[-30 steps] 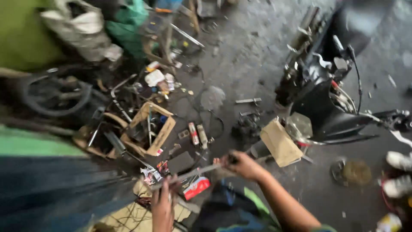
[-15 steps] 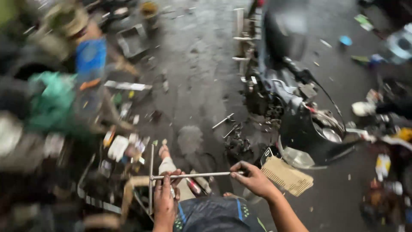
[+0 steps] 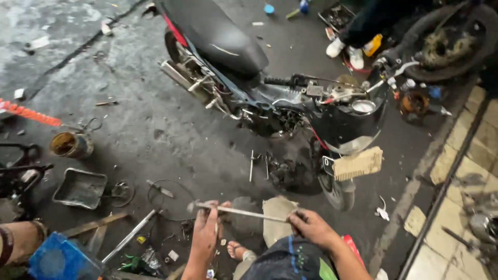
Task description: Repairing a motorcycle engine by disassembling components and using hand tools
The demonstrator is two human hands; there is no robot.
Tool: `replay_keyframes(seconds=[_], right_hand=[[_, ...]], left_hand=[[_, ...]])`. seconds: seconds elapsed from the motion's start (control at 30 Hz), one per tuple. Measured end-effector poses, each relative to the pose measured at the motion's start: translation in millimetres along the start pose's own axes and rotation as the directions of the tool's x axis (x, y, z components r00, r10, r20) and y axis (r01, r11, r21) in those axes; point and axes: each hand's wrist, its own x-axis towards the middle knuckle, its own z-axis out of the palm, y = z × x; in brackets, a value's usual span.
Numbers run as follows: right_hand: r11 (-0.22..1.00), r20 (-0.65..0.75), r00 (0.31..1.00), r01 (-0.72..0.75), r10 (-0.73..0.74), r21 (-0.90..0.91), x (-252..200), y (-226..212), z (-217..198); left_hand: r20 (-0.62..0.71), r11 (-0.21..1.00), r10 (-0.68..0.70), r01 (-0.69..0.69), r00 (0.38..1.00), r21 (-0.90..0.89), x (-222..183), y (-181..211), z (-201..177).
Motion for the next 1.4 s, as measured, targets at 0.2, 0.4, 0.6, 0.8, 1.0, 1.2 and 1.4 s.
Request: replay_keyframes(seconds=[0.2, 0.4, 0.6, 0.8, 1.0, 1.2, 1.4], right_hand=[[0.942, -0.073, 0.997, 0.044, -0.021, 0.334, 63, 39, -12], [0.998, -0.065, 0.996, -0.054, 0.053, -0.020, 156, -22, -47], [0.822, 0.019, 0.941, 0.305, -0.337, -0.481, 244, -71, -69], [0.732, -0.090, 0.951, 0.164, -0.295, -0.662, 300, -80, -46], [0.743, -0.447, 0.806, -0.014, -0.388, -0.669, 322, -106, -33], [0.827, -0.470, 0.813, 0.026, -0.344, -0.562, 401, 3, -15], [0.837, -0.325, 0.938, -0.271, 0.119, -0.475, 511, 137, -26]], left_hand=[[0.045, 0.995, -0.036, 0.040, 0.998, -0.092, 83, -10, 12], [-0.052, 0.995, -0.084, 0.081, 0.995, -0.056, 192, -33, 30], [-0.065, 0.995, -0.079, 0.083, 0.995, 0.053, 246, 7, 84], [-0.022, 0.977, -0.107, 0.109, 0.994, 0.184, 321, 19, 90], [0.129, 0.982, -0.186, 0.186, 0.974, 0.012, 404, 9, 83], [0.063, 0.934, -0.265, 0.239, 0.962, 0.266, 451, -28, 58], [0.180, 0.977, -0.059, 0.019, 0.982, 0.214, 617, -308, -70]])
